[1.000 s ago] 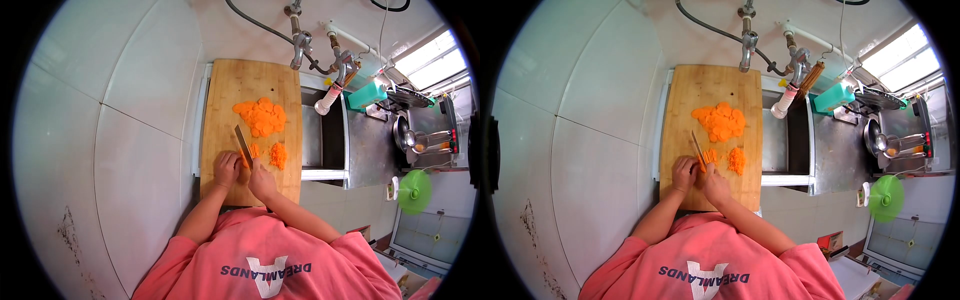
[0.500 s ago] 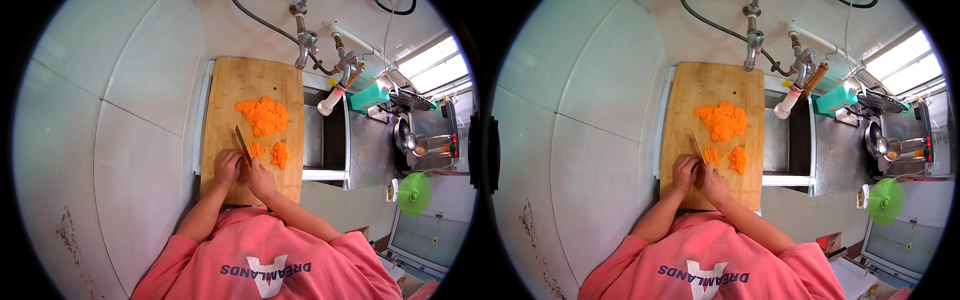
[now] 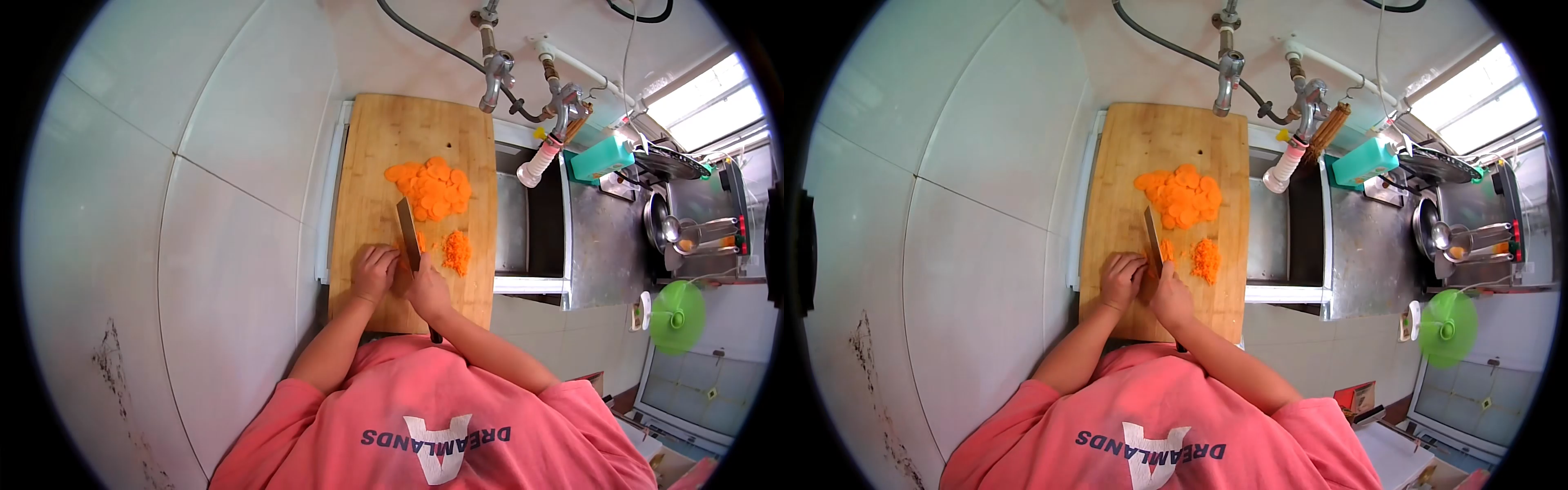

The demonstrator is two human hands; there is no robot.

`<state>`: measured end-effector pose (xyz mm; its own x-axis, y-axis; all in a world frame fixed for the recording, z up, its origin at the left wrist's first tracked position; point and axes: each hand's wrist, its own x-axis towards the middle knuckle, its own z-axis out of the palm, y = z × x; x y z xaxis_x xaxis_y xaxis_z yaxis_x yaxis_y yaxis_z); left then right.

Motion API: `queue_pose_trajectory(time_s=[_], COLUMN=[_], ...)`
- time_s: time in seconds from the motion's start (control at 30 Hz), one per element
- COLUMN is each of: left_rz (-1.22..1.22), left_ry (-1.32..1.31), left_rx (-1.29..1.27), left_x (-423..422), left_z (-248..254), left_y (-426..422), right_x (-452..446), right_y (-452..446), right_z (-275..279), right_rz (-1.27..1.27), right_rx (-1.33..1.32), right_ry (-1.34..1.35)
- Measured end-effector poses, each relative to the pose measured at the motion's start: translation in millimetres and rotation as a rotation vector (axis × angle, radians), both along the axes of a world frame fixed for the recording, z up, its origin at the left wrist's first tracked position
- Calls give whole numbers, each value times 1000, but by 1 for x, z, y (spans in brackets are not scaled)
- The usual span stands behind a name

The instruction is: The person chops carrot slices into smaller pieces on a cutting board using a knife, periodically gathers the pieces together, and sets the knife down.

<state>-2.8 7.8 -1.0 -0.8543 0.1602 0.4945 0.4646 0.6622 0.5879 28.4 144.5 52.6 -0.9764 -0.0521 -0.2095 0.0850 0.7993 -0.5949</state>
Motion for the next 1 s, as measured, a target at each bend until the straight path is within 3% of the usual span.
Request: queue_pose_trajectory(time_s=[0.57, 1.0], left_rz=[82, 27], left_ry=[-116, -75], left_rx=[151, 82], left_x=[6, 7], left_z=[2, -4], left_y=[0, -1], right_x=[3, 0], right_y=[-5, -8], right_z=[25, 21], right_rz=[57, 80], right_rx=[11, 58], right_ry=[-67, -96])
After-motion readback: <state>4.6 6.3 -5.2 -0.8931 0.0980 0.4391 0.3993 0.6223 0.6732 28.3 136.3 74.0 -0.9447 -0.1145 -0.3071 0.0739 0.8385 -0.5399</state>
